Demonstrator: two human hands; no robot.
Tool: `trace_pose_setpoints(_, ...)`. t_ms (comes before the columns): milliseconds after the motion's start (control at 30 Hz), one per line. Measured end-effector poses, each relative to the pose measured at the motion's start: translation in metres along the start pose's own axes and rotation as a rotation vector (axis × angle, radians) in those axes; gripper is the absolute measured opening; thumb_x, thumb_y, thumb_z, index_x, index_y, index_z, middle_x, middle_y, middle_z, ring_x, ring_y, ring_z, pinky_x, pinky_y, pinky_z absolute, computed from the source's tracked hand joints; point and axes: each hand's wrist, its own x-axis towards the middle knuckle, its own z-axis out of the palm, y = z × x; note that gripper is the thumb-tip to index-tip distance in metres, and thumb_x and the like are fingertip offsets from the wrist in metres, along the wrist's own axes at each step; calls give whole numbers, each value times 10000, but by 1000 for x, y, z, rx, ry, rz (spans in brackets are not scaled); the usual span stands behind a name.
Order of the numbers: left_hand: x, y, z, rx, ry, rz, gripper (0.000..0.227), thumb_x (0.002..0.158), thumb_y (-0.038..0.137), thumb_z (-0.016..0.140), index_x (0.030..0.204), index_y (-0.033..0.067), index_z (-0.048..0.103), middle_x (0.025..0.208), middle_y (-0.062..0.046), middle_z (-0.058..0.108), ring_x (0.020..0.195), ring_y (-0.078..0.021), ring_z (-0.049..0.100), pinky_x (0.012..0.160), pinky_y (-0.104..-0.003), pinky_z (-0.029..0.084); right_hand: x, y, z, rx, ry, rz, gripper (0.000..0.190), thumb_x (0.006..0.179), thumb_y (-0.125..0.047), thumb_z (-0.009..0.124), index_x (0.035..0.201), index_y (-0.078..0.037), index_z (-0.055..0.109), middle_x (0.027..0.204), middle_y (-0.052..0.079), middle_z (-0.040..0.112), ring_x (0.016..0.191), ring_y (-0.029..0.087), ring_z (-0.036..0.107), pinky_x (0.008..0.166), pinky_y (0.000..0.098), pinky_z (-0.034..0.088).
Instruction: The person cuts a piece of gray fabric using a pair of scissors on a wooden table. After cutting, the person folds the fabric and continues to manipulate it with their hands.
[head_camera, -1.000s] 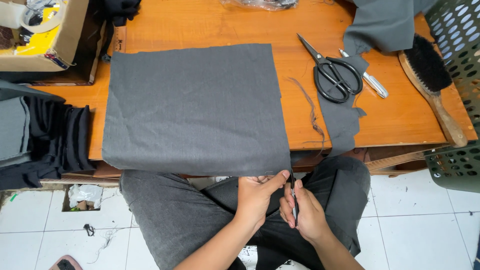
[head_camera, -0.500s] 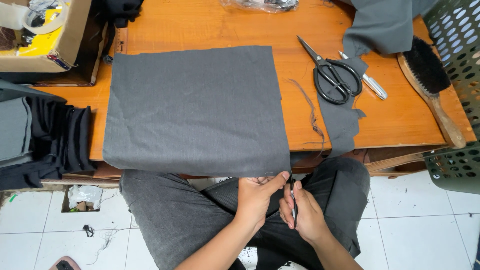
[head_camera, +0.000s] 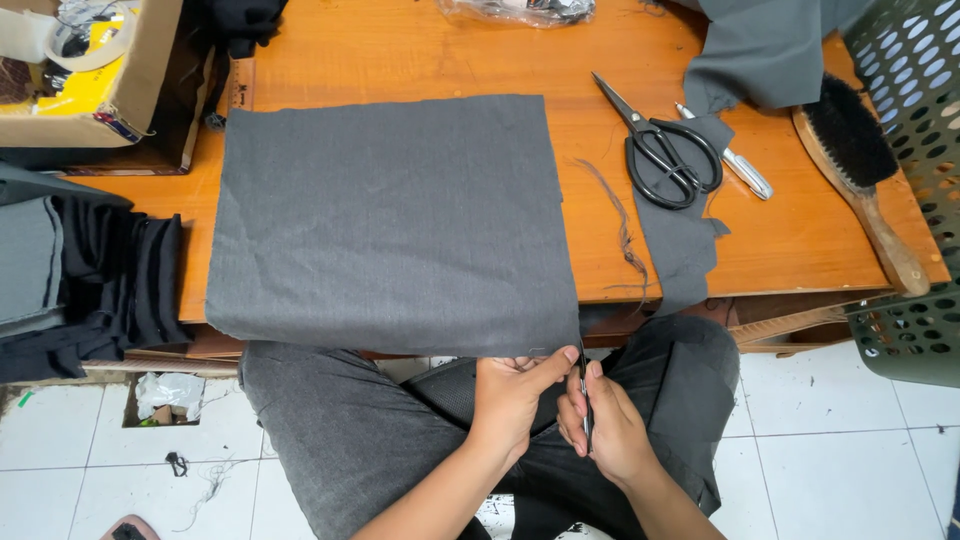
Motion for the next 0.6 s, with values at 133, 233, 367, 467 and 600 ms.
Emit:
trace_pose_setpoints(133, -2, 4, 1, -22, -10, -10, 182, 693, -20, 685, 569, 57, 575, 551, -22, 580, 556, -89, 554, 586, -226, 471, 1, 2, 0, 19, 2, -5, 485, 912, -390, 228, 581, -67, 376, 332, 73, 349, 296, 148, 286, 371, 258, 312)
trace_pose_setpoints(233, -3, 8, 2, -10, -58, 22, 236, 712, -24, 660, 530, 72, 543, 509, -14, 559, 516, -80, 537, 581, -224, 459, 2, 2, -1, 30, 1, 1, 489, 915, -388, 220, 582, -66, 379, 336, 76, 353, 299, 149, 286, 371, 260, 308)
trace_pose_setpoints(367, -4, 10, 3, 8, -76, 10, 247, 726, 2, 658, 519, 68, 542, 492, -24, 561, 505, -83, 539, 587, -233, 460, 2, 0, 0, 18, -7, -14, 484, 908, -396, 233, 580, -69, 374, 334, 76, 355, 293, 151, 289, 361, 259, 308)
trace_pose_setpoints(467, -4, 9, 2, -8, -97, 29, 253, 729, -11, 649, 524, 72, 528, 495, -26, 559, 494, -83, 533, 587, -228, 455, 2, 0, 0, 20, -2, -4, 488, 908, -399, 233, 580, -67, 376, 337, 78, 354, 296, 153, 288, 359, 260, 304)
trace_pose_setpoints(600, -2, 3, 0, -18, -80, 37, 233, 716, -28, 655, 545, 77, 537, 542, -12, 570, 531, -76, 533, 569, -218, 441, 3, 1, 0, 36, 5, 13, 495, 910, -400, 226, 578, -62, 371, 334, 83, 342, 292, 157, 276, 356, 262, 295)
